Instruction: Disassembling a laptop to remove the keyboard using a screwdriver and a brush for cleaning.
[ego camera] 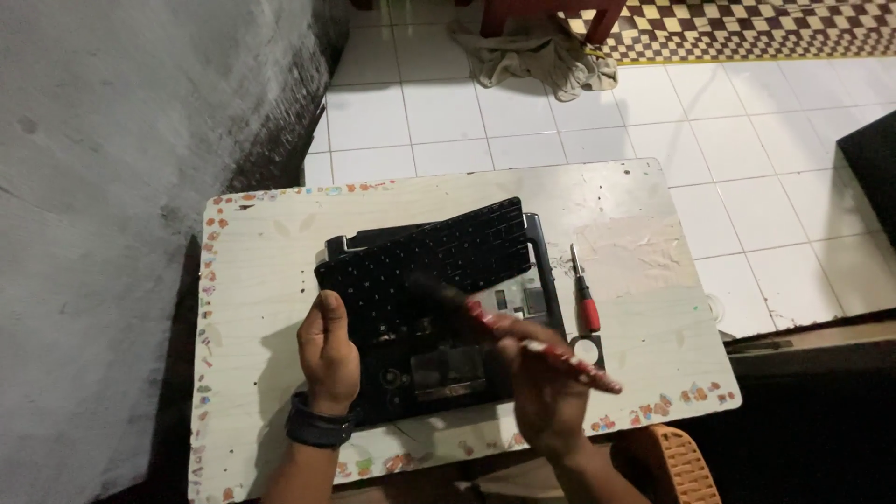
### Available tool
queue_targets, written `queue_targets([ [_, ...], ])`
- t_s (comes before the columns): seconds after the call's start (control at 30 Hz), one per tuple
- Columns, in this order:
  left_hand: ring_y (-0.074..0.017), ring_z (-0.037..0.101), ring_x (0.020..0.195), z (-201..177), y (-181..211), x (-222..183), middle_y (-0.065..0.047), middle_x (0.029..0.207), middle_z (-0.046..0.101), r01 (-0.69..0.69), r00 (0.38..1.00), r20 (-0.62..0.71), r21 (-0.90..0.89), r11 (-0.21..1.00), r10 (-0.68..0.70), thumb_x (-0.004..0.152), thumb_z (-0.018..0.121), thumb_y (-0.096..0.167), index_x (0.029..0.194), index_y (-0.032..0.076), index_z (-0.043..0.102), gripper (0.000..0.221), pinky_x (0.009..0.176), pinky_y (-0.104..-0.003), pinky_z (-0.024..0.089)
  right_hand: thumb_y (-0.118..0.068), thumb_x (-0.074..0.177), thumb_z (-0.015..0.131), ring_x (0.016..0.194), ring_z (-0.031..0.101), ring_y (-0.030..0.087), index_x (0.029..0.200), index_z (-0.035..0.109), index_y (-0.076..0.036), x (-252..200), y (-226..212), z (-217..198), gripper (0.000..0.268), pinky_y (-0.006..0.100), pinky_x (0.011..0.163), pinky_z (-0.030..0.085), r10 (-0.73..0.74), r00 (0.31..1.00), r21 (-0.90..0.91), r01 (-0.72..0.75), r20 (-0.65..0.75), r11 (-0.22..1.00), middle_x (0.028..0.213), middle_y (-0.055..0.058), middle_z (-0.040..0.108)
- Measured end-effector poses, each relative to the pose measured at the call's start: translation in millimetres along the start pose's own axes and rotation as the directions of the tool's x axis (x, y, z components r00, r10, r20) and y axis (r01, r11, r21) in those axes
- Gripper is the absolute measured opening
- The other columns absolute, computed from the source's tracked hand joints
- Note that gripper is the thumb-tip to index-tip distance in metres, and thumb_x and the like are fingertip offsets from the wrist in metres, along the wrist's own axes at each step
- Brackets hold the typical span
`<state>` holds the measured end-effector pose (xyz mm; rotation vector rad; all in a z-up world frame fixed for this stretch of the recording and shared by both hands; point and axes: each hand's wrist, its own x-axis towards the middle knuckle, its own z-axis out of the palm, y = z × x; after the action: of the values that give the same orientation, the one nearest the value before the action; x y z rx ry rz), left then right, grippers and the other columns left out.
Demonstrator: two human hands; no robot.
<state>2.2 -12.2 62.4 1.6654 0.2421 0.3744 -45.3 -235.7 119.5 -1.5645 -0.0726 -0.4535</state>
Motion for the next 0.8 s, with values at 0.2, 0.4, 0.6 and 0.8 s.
queue_targets([
  [0.2,-0.0053,0.020,0.068,0,6,2,0.011,0.073,0.021,0.039,0.999,0.041,-0.134,0.990,-0.033,0.110,0.041,0.039,0.071,0.022,0.027,0.045,0.063,-0.028,0.023,-0.019,0.100,0.065,0.094,0.074,0.018,0.112,0.070,-0.009,3,-16,20,0.016,0.029,0.086,0.062,-0.051,0.993,-0.077,0.043,-0.106,0.996,0.111,0.007,0.075],
  [0.4,-0.0058,0.025,0.071,-2,-1,0,0.011,0.076,0.024,0.075,0.997,0.037,-0.115,0.991,-0.071,0.109,0.048,0.033,0.072,0.023,0.031,0.042,0.065,-0.028,0.026,-0.011,0.101,0.063,0.091,0.071,0.018,0.112,0.071,-0.003,-9,-15,38,0.016,0.028,0.082,0.060,0.001,0.990,0.201,-0.030,0.143,0.979,0.110,0.014,0.073],
  [0.6,-0.0044,0.041,0.078,-2,-6,1,0.011,0.079,0.044,0.066,0.996,0.076,-0.207,0.976,-0.052,0.109,0.047,0.042,0.077,0.021,0.048,0.038,0.073,-0.025,0.040,-0.020,0.102,0.064,0.103,0.072,0.023,0.114,0.069,-0.005,-6,-21,38,0.020,0.034,0.092,0.061,-0.088,0.983,0.058,0.079,0.161,0.995,0.112,0.012,0.072],
  [0.8,-0.0063,0.026,0.071,-2,-2,-1,0.010,0.074,0.025,0.096,0.994,0.059,-0.111,0.989,-0.089,0.108,0.045,0.041,0.071,0.021,0.033,0.044,0.066,-0.027,0.028,-0.012,0.102,0.065,0.083,0.075,0.018,0.116,0.067,-0.008,27,-19,30,0.015,0.027,0.080,0.063,-0.043,0.994,0.103,0.053,-0.101,0.993,0.102,0.010,0.076],
])
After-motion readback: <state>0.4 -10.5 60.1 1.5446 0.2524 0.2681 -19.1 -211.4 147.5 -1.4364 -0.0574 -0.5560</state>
